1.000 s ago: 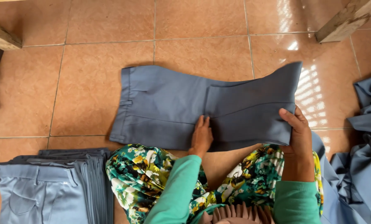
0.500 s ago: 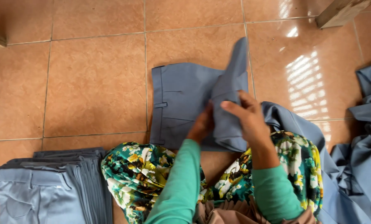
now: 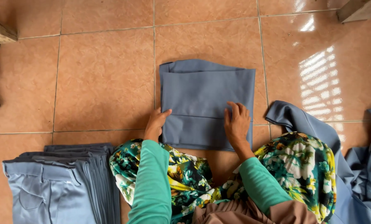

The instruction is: The person sits on a tiled floor and folds several pairs of grey trousers by hand. They lay each pair flat, fold the legs together, fold the garment in half or thirds, and then place the folded trousers into a neat stack on the floor.

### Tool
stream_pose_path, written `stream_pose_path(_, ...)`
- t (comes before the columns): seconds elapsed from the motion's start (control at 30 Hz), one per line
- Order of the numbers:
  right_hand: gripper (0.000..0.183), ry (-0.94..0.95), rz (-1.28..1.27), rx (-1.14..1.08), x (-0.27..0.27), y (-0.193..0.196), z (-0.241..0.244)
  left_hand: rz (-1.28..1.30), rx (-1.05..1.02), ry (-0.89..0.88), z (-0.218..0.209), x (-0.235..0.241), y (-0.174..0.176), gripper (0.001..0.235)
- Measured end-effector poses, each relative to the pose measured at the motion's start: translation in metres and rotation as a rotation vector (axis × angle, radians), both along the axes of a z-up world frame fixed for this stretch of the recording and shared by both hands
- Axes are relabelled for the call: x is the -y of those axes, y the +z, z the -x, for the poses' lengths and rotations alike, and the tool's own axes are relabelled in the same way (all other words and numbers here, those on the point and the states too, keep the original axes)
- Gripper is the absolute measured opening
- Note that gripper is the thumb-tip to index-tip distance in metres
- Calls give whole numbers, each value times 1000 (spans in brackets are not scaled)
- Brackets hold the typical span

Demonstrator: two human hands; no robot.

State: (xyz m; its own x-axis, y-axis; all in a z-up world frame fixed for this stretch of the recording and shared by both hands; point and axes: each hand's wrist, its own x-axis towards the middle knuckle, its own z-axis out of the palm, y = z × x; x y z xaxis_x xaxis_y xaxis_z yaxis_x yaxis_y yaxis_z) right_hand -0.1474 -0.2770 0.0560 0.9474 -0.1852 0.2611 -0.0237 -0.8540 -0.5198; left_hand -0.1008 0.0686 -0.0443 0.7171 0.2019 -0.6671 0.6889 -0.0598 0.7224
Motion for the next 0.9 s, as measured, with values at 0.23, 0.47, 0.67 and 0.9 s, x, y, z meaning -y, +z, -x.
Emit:
stream_pose_path(0.23, 23, 86, 303, 231, 33, -39, 2, -237, 131, 15, 26, 35, 32, 64)
stream_pose_path(0.47, 28, 125, 216, 302, -6, -31, -1, -1120, 794, -502, 50, 152, 109, 61)
stream_pose_path(0.67, 46, 252, 330, 146, -47, -48, -1, -1299, 756, -576, 50, 148, 81, 48)
stream_pose_path(0.9, 51, 73, 368, -71, 47, -56, -15, -1472, 386, -308, 45, 118, 57, 51)
